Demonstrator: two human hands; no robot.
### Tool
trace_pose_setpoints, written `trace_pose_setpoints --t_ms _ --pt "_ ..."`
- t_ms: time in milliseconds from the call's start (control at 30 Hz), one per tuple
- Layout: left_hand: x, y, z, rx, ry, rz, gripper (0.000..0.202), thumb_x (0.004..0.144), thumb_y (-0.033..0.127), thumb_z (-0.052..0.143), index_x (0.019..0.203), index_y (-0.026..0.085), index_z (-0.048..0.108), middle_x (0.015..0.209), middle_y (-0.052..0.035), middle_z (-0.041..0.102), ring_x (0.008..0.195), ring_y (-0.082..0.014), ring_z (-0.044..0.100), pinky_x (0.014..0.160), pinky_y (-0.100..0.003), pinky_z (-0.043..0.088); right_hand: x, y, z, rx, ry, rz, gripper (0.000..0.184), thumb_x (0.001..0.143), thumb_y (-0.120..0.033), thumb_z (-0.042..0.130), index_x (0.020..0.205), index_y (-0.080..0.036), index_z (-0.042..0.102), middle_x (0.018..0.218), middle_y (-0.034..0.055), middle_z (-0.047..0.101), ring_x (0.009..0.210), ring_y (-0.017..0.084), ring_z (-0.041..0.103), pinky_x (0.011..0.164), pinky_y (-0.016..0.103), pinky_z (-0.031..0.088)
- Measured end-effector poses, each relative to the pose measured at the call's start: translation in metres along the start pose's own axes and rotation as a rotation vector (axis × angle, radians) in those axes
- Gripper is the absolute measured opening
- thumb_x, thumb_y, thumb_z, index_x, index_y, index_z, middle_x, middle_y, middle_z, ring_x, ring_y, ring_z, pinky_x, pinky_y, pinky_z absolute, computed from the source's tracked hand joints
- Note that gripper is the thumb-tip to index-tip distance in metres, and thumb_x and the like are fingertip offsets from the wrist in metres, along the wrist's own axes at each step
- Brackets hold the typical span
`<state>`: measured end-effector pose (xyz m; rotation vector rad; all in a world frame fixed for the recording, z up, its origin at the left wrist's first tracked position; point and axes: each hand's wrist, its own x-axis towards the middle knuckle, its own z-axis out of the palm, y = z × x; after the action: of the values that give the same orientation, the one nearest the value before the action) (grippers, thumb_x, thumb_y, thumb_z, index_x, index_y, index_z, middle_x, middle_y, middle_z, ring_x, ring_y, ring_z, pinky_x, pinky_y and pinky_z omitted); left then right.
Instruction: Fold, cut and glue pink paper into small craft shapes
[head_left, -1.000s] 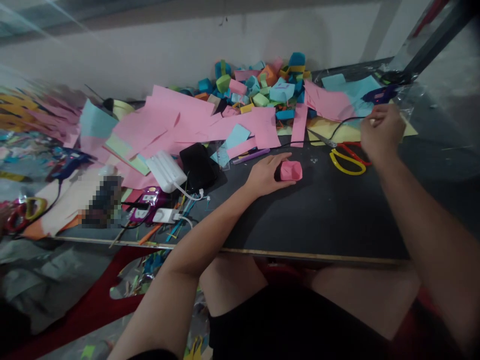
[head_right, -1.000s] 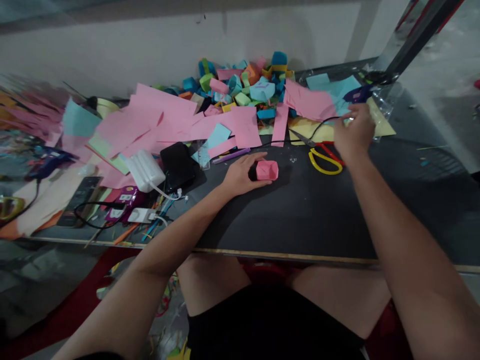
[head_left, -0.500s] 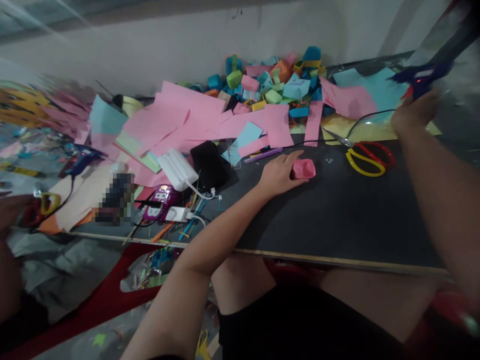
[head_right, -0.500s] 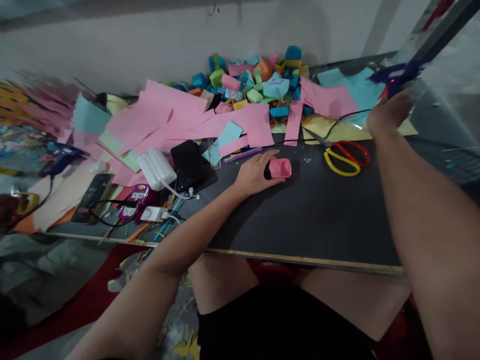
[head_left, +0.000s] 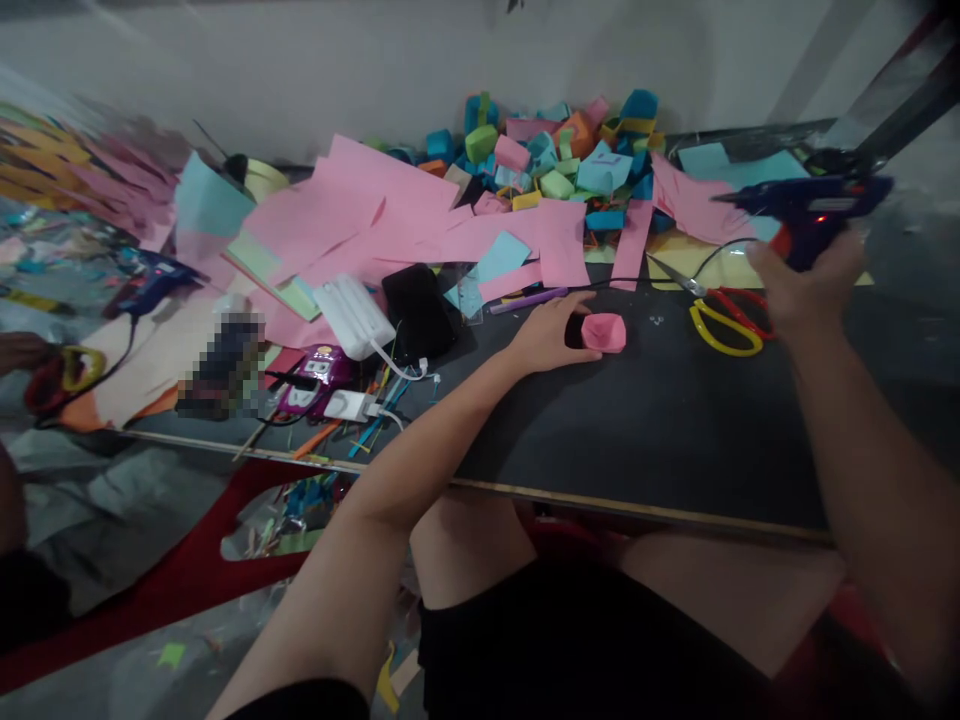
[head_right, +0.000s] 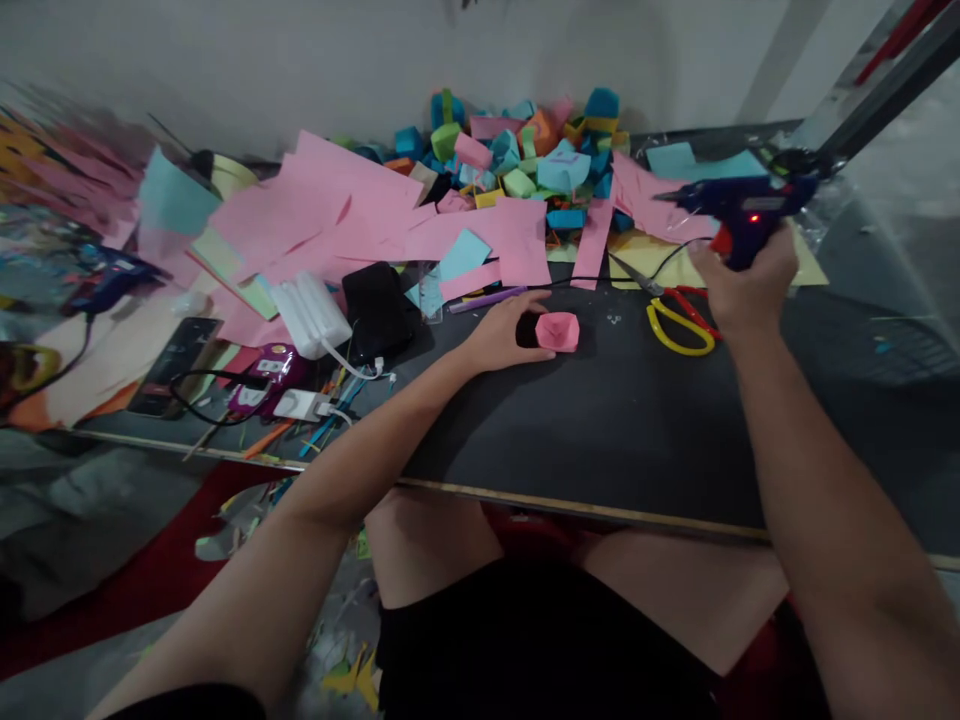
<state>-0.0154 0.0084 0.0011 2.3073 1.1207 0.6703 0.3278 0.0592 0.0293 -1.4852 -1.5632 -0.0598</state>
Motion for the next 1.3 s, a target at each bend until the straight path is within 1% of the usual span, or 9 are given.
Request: trace_pose_setpoints --t_ms 100,233,433,700,833,1000,1100,1200,1300 --pt "-0.001 0.003 0.000 -0.024 0.022 -0.024 0.086 0.074 0.053 0.079 0.145 0.018 0.045 0.129 -0.0129 0.070 0.124 -0.0305 0.065 0.110 -0.049 0.048 -0.022 -0.040 -0.011 -0.107 -0.039 0.047 0.058 0.064 -0.046 0.073 0.114 -0.018 0.062 0.104 0.0176 0.075 0.079 0.025 0.066 0.071 0.041 0.052" --pt "0.000 0.006 0.000 0.018 0.004 -0.021 0.092 0.072 0.052 0.080 0.149 0.018 0.042 0.128 -0.0116 0.072 0.128 -0.0315 0.063 0.112 -0.051 0.047 -0.038 -0.078 -0.020 -0.302 -0.177 -0.113 0.056 0.060 -0.047 0.070 0.108 -0.016 0.068 0.097 0.0188 0.077 0.089 0.034 0.072 0.077 0.044 0.053" --pt "0.000 0.007 0.000 0.040 0.011 -0.025 0.091 0.074 0.050 0.079 0.150 0.019 0.041 0.128 -0.0099 0.073 0.131 -0.0316 0.061 0.111 -0.050 0.047 -0.040 -0.069 -0.019 -0.273 -0.257 -0.366 0.039 0.069 -0.048 0.059 0.089 -0.017 0.071 0.101 0.0179 0.080 0.092 0.030 0.075 0.077 0.037 0.055" --pt "-0.003 0.016 -0.003 0.094 0.018 0.025 0.087 0.076 0.049 0.078 0.149 0.017 0.042 0.127 -0.0109 0.072 0.129 -0.0309 0.062 0.111 -0.048 0.045 -0.045 -0.090 -0.027 -0.411 -0.310 -0.601 0.022 0.079 -0.033 0.064 0.092 -0.019 0.074 0.095 0.0081 0.081 0.082 0.024 0.075 0.061 0.032 0.045" --pt "-0.004 0.018 -0.002 0.123 0.031 0.050 0.086 0.078 0.048 0.076 0.150 0.018 0.041 0.129 -0.0110 0.071 0.129 -0.0311 0.061 0.110 -0.047 0.046 -0.047 -0.096 -0.029 -0.436 -0.293 -0.690 0.018 0.083 -0.028 0.064 0.094 -0.019 0.074 0.093 0.0068 0.081 0.078 0.021 0.074 0.059 0.031 0.043" --pt "-0.004 0.017 -0.002 0.154 0.010 0.045 0.086 0.079 0.048 0.075 0.152 0.019 0.038 0.130 -0.0111 0.070 0.129 -0.0315 0.061 0.112 -0.049 0.044 -0.046 -0.096 -0.030 -0.447 -0.303 -0.697 0.019 0.084 -0.030 0.062 0.095 -0.019 0.074 0.091 0.0060 0.080 0.077 0.021 0.073 0.059 0.032 0.040" --pt "-0.003 0.018 -0.005 0.151 -0.004 0.019 0.086 0.080 0.047 0.076 0.151 0.018 0.039 0.131 -0.0113 0.070 0.128 -0.0312 0.061 0.111 -0.047 0.045 -0.045 -0.099 -0.034 -0.502 -0.334 -0.590 0.023 0.086 -0.035 0.059 0.093 -0.018 0.073 0.088 0.0096 0.079 0.079 0.025 0.072 0.061 0.034 0.040" --pt "-0.004 0.021 -0.005 0.155 -0.005 -0.007 0.086 0.078 0.046 0.077 0.151 0.018 0.040 0.130 -0.0103 0.071 0.129 -0.0306 0.061 0.111 -0.046 0.045 -0.044 -0.105 -0.036 -0.559 -0.241 -0.447 0.034 0.084 -0.043 0.060 0.098 -0.015 0.072 0.095 0.0169 0.076 0.088 0.033 0.071 0.073 0.041 0.047" --pt "-0.006 0.026 -0.002 0.197 0.040 -0.074 0.087 0.078 0.048 0.077 0.151 0.019 0.041 0.127 -0.0108 0.072 0.124 -0.0320 0.064 0.109 -0.048 0.047 -0.046 -0.111 -0.034 -0.612 -0.200 -0.425 0.036 0.084 -0.042 0.058 0.103 -0.014 0.070 0.101 0.0197 0.074 0.093 0.038 0.070 0.086 0.051 0.047"
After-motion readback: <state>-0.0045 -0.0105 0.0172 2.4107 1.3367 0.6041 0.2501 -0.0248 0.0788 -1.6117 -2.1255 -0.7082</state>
